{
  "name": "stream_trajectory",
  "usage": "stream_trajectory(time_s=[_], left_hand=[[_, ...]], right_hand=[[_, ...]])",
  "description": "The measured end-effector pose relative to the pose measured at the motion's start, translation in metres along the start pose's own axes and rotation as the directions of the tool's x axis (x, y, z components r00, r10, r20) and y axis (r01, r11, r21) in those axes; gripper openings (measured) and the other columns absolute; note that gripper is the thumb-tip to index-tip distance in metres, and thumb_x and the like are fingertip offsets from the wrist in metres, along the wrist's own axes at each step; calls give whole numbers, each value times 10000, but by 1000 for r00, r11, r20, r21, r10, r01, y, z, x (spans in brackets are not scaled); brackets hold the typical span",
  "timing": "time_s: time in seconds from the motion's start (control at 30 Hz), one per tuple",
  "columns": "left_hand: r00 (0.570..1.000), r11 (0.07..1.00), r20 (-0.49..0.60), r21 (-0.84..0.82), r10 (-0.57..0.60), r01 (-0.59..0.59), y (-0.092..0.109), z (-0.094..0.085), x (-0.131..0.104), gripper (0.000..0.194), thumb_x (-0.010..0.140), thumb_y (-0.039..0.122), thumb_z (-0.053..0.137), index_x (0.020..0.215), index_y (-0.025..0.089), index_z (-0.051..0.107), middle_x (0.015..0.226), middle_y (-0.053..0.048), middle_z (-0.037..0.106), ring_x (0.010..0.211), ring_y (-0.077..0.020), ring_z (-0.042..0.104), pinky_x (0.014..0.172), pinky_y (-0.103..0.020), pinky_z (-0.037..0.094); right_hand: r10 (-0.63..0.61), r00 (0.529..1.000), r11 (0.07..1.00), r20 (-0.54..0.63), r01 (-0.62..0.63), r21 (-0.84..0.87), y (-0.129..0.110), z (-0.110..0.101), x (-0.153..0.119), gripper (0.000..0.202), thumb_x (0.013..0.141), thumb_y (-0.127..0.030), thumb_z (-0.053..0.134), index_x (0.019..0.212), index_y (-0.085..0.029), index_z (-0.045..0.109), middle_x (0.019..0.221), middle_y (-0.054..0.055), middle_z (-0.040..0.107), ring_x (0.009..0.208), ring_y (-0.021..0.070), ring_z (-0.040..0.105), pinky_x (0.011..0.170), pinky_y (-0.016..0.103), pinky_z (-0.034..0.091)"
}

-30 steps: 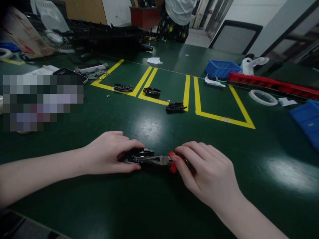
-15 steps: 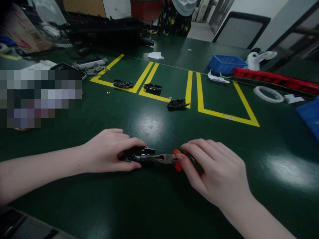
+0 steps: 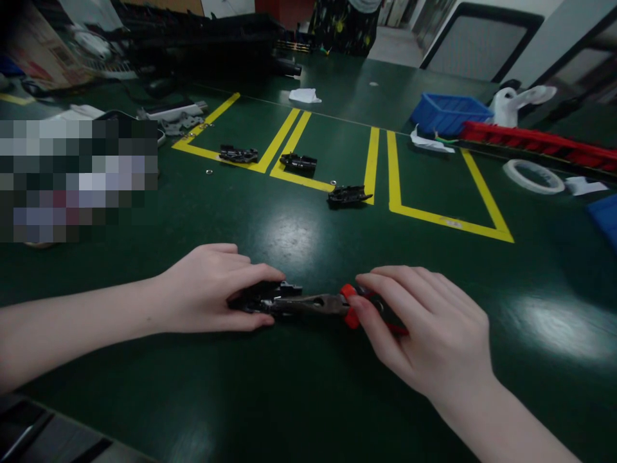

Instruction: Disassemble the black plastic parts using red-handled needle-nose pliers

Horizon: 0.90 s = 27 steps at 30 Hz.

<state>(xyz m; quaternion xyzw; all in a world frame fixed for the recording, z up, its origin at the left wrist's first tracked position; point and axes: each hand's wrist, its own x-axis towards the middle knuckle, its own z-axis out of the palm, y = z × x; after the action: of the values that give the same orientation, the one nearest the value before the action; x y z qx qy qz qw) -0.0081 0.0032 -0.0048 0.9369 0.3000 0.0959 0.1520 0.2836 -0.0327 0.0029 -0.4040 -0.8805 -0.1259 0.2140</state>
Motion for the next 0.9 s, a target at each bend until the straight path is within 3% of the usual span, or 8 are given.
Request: stream_trajectory(time_s=[0.1, 0.2, 0.33, 0.4, 0.47, 0.57, 0.7, 0.9], left_hand=[[1000, 999, -20, 37, -3, 4, -2, -1, -3, 554, 875, 610, 632, 1236, 192, 588, 803, 16, 724, 639, -148, 630, 666, -295, 376], [994, 999, -109, 54, 4, 2, -2, -7, -5, 709, 844, 701, 594, 1306, 165, 550, 730, 21, 683, 628, -153, 612, 666, -303, 363], [976, 979, -192, -192, -105, 68, 10, -23, 4, 478, 931, 536, 575, 1256, 186, 591, 804, 19, 654, 675, -128, 588, 656, -277, 396], [985, 921, -100, -379, -141, 93, 22, -31, 16, 335, 974, 418, 556, 1223, 203, 618, 986, -14, 677, 830, -140, 625, 692, -258, 455], [997, 854, 17, -516, -69, 68, 35, -36, 30, 281, 966, 345, 590, 1202, 199, 635, 1107, -28, 687, 954, -155, 639, 729, -246, 492], [983, 754, 182, -650, 34, 95, 49, -37, 50, 221, 961, 283, 612, 1139, 160, 655, 981, -9, 715, 850, -137, 648, 690, -237, 503], [976, 666, 206, -737, 64, 112, 53, -34, 62, 212, 954, 237, 607, 1133, 134, 656, 973, -17, 719, 855, -141, 654, 715, -250, 519], [973, 631, 231, -755, -1, 180, 46, -38, 57, 254, 937, 184, 609, 1180, 117, 630, 997, -35, 724, 866, -143, 670, 774, -270, 547]], right_hand=[[-17, 999, 1000, -44, 16, -23, 0, -3, 0, 145, 945, -196, 544, 1072, -211, 612, 942, 93, 694, 771, 228, 659, 569, 350, 473], [-19, 997, 1000, -74, 18, -21, -2, -6, 0, 142, 949, -194, 525, 1066, -192, 604, 947, 101, 688, 784, 223, 657, 590, 343, 482], [-37, 994, 999, -104, 34, -32, -6, -9, 1, 139, 943, -185, 535, 1066, -179, 599, 944, 96, 691, 793, 203, 655, 617, 327, 498], [-45, 993, 998, -107, 42, -38, -9, -11, 1, 155, 937, -194, 543, 1081, -176, 597, 958, 105, 697, 816, 214, 662, 639, 339, 507], [-65, 991, 997, -117, 59, -47, -13, -14, 1, 174, 929, -212, 552, 1095, -181, 594, 967, 109, 705, 839, 230, 670, 657, 354, 516], [-101, 985, 994, -143, 92, -64, -17, -19, 1, 187, 917, -229, 565, 1095, -180, 599, 962, 114, 714, 856, 247, 678, 674, 369, 532], [-117, 978, 992, -175, 108, -59, -19, -24, 0, 242, 924, -295, 585, 1139, -184, 591, 989, 119, 720, 903, 263, 692, 724, 392, 569], [-156, 954, 985, -258, 132, -107, -16, -27, -4, 461, 822, -531, 722, 1078, -197, 534, 1115, 189, 663, 1138, 368, 625, 980, 575, 524]])
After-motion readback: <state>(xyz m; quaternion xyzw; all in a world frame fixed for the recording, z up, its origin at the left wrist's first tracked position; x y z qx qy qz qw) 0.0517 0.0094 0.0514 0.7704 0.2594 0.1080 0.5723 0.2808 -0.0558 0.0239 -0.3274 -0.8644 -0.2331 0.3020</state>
